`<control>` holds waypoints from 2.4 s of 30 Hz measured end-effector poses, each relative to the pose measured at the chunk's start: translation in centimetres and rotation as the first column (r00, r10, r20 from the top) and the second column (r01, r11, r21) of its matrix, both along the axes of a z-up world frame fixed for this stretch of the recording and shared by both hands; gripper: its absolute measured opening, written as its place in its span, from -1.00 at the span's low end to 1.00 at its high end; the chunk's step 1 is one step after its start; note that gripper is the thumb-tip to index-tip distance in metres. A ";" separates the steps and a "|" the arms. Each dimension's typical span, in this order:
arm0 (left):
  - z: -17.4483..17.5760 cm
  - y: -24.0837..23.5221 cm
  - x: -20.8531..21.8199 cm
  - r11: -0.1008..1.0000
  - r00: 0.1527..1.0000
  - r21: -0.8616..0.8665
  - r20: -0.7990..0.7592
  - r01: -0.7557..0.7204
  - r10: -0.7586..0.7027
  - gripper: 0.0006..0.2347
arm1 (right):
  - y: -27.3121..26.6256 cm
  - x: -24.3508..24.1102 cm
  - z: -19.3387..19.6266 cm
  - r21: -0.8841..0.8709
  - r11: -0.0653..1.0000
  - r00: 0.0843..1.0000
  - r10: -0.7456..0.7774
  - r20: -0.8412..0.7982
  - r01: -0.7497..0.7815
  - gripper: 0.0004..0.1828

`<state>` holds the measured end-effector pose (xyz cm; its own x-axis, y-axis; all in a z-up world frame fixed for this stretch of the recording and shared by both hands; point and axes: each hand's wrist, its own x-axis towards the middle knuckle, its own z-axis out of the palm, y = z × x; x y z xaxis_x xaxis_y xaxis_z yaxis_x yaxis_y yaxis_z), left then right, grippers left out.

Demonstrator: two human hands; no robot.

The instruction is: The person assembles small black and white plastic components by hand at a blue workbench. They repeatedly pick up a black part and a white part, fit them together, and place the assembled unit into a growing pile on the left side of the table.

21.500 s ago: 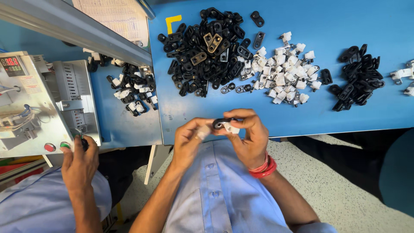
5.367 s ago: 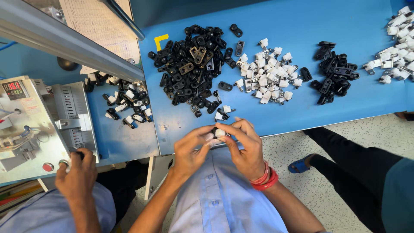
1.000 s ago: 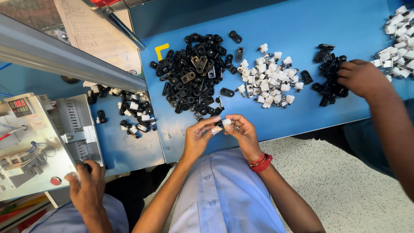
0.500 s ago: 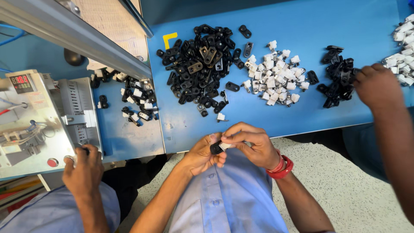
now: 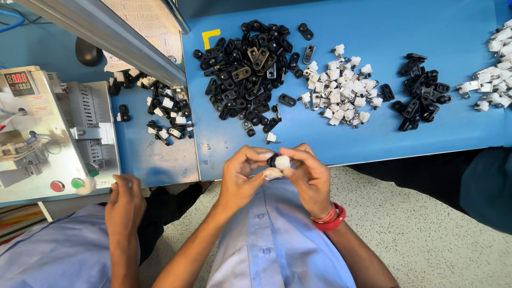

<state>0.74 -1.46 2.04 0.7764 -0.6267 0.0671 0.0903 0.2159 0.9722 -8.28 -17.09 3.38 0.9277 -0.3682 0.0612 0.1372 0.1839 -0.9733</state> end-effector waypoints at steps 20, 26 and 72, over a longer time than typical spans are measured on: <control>1.5 -0.1 -0.4 0.975 1.000 0.222 0.002 -0.003 0.002 -0.87 | -0.4 1.2 -1.3 -0.219 0.965 0.966 -0.086 0.244 0.141 -0.60; -1.2 -0.2 1.3 0.999 0.875 -0.002 -0.482 -0.042 0.036 -0.85 | -1.2 3.8 -0.5 -0.695 0.696 0.972 -0.013 0.236 0.178 -0.69; -2.2 -0.4 -2.5 0.996 0.914 0.083 -0.405 0.019 0.017 -0.72 | -4.5 0.6 -1.5 -0.704 0.710 0.982 0.126 0.138 0.008 -0.41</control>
<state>-1.79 -1.84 -0.15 0.7252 -0.6169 -0.3059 0.4806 0.1353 0.8664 -7.68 -21.64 1.87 0.8969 -0.1025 0.4302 0.3179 -0.5268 -0.7883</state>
